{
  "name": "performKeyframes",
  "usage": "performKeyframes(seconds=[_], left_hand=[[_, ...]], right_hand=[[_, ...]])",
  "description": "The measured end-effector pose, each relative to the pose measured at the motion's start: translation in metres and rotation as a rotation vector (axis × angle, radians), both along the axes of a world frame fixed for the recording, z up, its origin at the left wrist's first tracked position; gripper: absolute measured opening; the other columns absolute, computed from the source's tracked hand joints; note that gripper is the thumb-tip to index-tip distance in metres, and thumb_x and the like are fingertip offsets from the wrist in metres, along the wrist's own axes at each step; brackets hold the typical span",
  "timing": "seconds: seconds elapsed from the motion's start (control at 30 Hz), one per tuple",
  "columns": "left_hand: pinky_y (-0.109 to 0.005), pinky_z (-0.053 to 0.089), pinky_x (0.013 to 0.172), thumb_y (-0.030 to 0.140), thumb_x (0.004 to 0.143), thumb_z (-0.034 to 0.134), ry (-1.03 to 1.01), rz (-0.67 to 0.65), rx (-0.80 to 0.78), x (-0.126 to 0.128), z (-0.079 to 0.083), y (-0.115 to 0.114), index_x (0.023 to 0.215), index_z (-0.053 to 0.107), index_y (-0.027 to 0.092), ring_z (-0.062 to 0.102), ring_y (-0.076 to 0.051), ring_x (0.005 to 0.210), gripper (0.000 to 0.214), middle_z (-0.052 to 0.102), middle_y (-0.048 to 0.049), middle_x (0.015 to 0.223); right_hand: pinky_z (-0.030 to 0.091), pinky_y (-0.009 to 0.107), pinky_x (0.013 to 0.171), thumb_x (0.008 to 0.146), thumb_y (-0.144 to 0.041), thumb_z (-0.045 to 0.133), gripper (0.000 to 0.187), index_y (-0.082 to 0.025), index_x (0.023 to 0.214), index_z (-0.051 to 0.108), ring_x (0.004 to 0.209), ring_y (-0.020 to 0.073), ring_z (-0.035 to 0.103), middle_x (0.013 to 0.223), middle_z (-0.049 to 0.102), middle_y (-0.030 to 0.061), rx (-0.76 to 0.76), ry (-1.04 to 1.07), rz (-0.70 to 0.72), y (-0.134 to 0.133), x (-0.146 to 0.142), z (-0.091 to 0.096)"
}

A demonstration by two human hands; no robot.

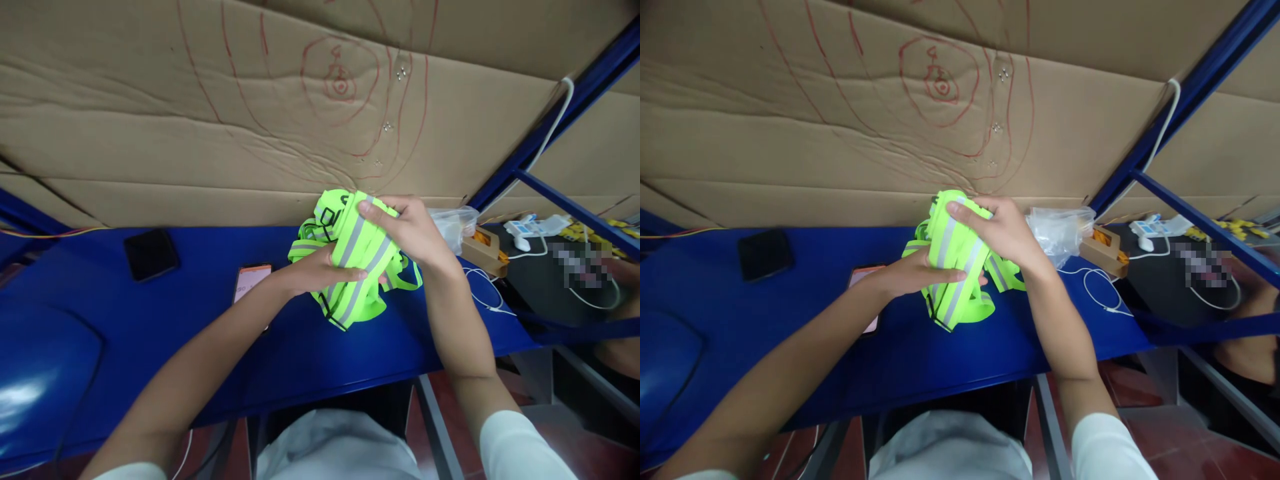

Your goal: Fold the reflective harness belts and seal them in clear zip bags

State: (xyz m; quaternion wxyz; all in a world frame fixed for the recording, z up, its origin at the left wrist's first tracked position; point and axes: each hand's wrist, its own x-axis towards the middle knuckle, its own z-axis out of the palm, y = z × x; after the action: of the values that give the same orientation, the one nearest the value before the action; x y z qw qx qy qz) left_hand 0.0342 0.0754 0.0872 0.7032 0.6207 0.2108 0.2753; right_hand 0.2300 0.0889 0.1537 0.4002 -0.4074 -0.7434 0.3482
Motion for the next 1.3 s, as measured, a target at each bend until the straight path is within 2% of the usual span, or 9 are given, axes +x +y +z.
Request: performKeyframes(seconds=[0.13,0.33,0.53,0.7,0.83,0.93,1.0,1.13,1.3], left_hand=[[-0.037,0.063,0.094,0.037,0.093,0.078,0.006,-0.058,0.06,-0.003,0.004,-0.003,0.113,0.08,0.016,0.078,-0.029,0.112,0.028,0.082,-0.0123,0.116],[-0.038,0.064,0.091,0.036,0.092,0.079,0.014,0.02,0.043,-0.005,0.004,-0.002,0.114,0.079,0.017,0.08,-0.027,0.102,0.029,0.083,-0.0109,0.108],[-0.037,0.063,0.092,0.052,0.093,0.076,0.109,0.033,0.197,-0.01,0.006,0.003,0.106,0.082,0.017,0.079,-0.028,0.102,0.038,0.083,-0.0113,0.105],[-0.041,0.061,0.101,0.06,0.092,0.073,0.147,0.026,0.213,-0.017,0.005,0.009,0.113,0.081,0.018,0.077,-0.03,0.111,0.048,0.082,-0.0129,0.112],[-0.044,0.056,0.111,0.053,0.096,0.072,0.142,-0.014,0.156,-0.022,-0.001,0.012,0.122,0.079,0.018,0.073,-0.031,0.123,0.044,0.079,-0.0145,0.122],[-0.046,0.055,0.111,0.046,0.087,0.084,0.088,-0.009,0.007,-0.023,-0.007,0.012,0.122,0.078,0.017,0.074,-0.032,0.12,0.046,0.08,-0.0154,0.12],[-0.046,0.06,0.104,0.043,0.076,0.093,0.005,-0.068,-0.125,-0.022,-0.01,0.011,0.122,0.078,0.016,0.077,-0.034,0.114,0.055,0.08,-0.0159,0.118],[-0.042,0.061,0.101,0.04,0.074,0.093,-0.122,-0.16,-0.23,-0.013,-0.008,0.007,0.119,0.08,0.016,0.077,-0.034,0.113,0.052,0.079,-0.0164,0.123],[-0.04,0.059,0.101,0.038,0.083,0.086,0.012,0.05,-0.09,-0.001,-0.002,0.001,0.116,0.079,0.014,0.078,-0.03,0.107,0.042,0.081,-0.0143,0.114]], right_hand=[[0.05,0.028,0.062,0.097,-0.069,0.059,0.052,-0.021,0.084,0.072,0.068,0.0161,0.067,0.076,0.072,0.0016,-0.132,-0.035,0.099,0.013,0.002,-0.012],[0.053,0.032,0.09,0.103,-0.044,0.059,0.031,-0.019,0.11,0.076,0.1,0.0193,0.071,0.11,0.077,0.006,0.25,-0.189,0.095,0.029,0.001,-0.023],[0.053,0.038,0.104,0.097,-0.066,0.062,0.065,-0.016,0.138,0.066,0.121,0.0284,0.068,0.136,0.071,0.0127,0.176,-0.514,0.423,0.014,-0.001,-0.015],[0.043,0.044,0.122,0.088,-0.066,0.074,0.093,-0.01,0.158,0.049,0.146,0.0332,0.052,0.154,0.056,0.0199,0.182,-0.456,0.299,0.016,-0.008,-0.026],[0.043,0.048,0.123,0.086,-0.065,0.077,0.089,-0.017,0.156,0.052,0.147,0.0329,0.051,0.153,0.057,0.0175,0.221,-0.405,0.297,0.017,-0.009,-0.03],[0.051,0.047,0.115,0.087,-0.057,0.079,0.078,-0.017,0.15,0.059,0.137,0.0327,0.061,0.147,0.063,0.0161,0.192,-0.365,0.302,0.014,-0.009,-0.025],[0.063,0.038,0.091,0.088,-0.052,0.078,0.072,-0.019,0.149,0.06,0.108,0.0264,0.074,0.135,0.071,0.0126,0.079,-0.331,0.325,0.013,-0.008,-0.021],[0.048,0.023,0.043,0.092,-0.056,0.073,0.068,-0.022,0.148,0.057,0.051,0.0105,0.062,0.097,0.078,0.0012,-0.187,-0.216,0.373,0.015,-0.004,-0.017],[0.049,0.021,0.046,0.092,-0.051,0.074,0.059,-0.019,0.14,0.06,0.053,0.0093,0.063,0.094,0.078,0.0008,-0.249,-0.308,0.489,0.028,0.004,-0.025]])
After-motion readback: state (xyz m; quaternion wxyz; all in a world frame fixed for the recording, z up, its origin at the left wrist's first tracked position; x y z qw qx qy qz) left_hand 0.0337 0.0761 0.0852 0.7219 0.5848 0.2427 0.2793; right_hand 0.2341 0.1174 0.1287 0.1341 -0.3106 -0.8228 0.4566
